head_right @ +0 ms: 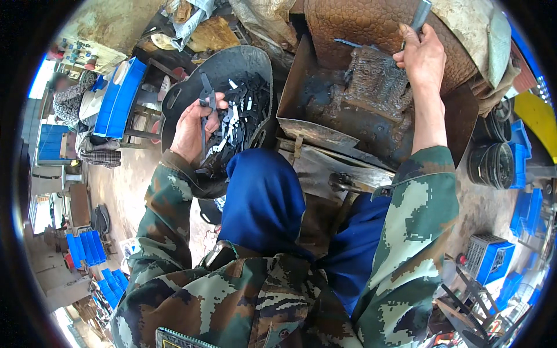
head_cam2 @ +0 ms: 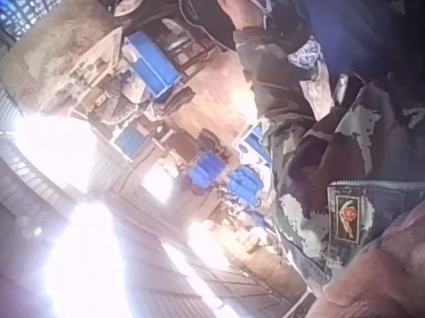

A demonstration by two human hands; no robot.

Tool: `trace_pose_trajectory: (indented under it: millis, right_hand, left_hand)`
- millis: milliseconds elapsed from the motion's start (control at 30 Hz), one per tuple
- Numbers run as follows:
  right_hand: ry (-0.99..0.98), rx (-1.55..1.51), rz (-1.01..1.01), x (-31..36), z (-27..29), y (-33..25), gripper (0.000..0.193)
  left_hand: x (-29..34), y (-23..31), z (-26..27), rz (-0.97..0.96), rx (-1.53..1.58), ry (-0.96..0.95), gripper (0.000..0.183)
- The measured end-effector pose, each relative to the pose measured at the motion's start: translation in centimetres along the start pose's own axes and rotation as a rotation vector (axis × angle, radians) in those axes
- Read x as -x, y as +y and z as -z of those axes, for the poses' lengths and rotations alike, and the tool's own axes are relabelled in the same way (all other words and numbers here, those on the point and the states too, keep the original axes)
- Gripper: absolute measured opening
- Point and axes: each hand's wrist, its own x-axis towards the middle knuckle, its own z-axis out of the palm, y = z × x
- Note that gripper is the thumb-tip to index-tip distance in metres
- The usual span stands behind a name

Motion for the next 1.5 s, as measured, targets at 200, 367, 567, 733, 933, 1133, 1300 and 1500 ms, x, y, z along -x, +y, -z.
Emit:
trace_pose_trajectory:
  millis: [200, 367, 567, 733, 933, 1133, 1300, 1500]
  right_hand:
    - [-0.006, -0.014, -0.019, 0.0, 0.3, 0.3, 0.033]
    - [-0.028, -0.002, -0.003, 0.4, 0.5, -0.1, 0.031]
    - [-0.024, 0.021, -0.003, 0.5, 0.1, -0.3, 0.032]
    - [0.017, -0.076, 0.041, -0.3, 0.8, 0.1, 0.027]
    - [-0.019, -0.110, 0.035, -0.3, 0.4, 1.3, 0.022]
    - [-0.044, -0.097, 0.093, 0.2, 0.1, 0.2, 0.020]
    - [-0.073, -0.158, 0.031, -0.1, -0.2, 0.4, 0.021]
    - [-0.082, -0.284, -0.038, 0.1, 1.0, 1.1, 0.021]
  left_hand:
    - [0.4, 1.3, -2.3, 0.110, 0.039, -0.066, 0.039]
    - [0.4, 2.1, -4.3, 0.103, -0.140, -0.047, 0.044]
    - [-0.6, 2.8, -6.3, 0.041, -0.277, -0.115, 0.041]
    - [-3.6, 4.0, -12.6, -0.029, -0.264, -0.271, 0.031]
    - [-7.5, 2.9, -24.3, -0.172, -0.051, -0.441, 0.025]
    - [-10.2, -0.4, -26.6, -0.393, -0.223, -0.226, 0.017]
    - [-10.4, -1.9, -25.3, -0.601, -0.463, -0.051, 0.018]
    - [-8.6, 0.2, -25.3, -0.446, -0.569, -0.095, 0.027]
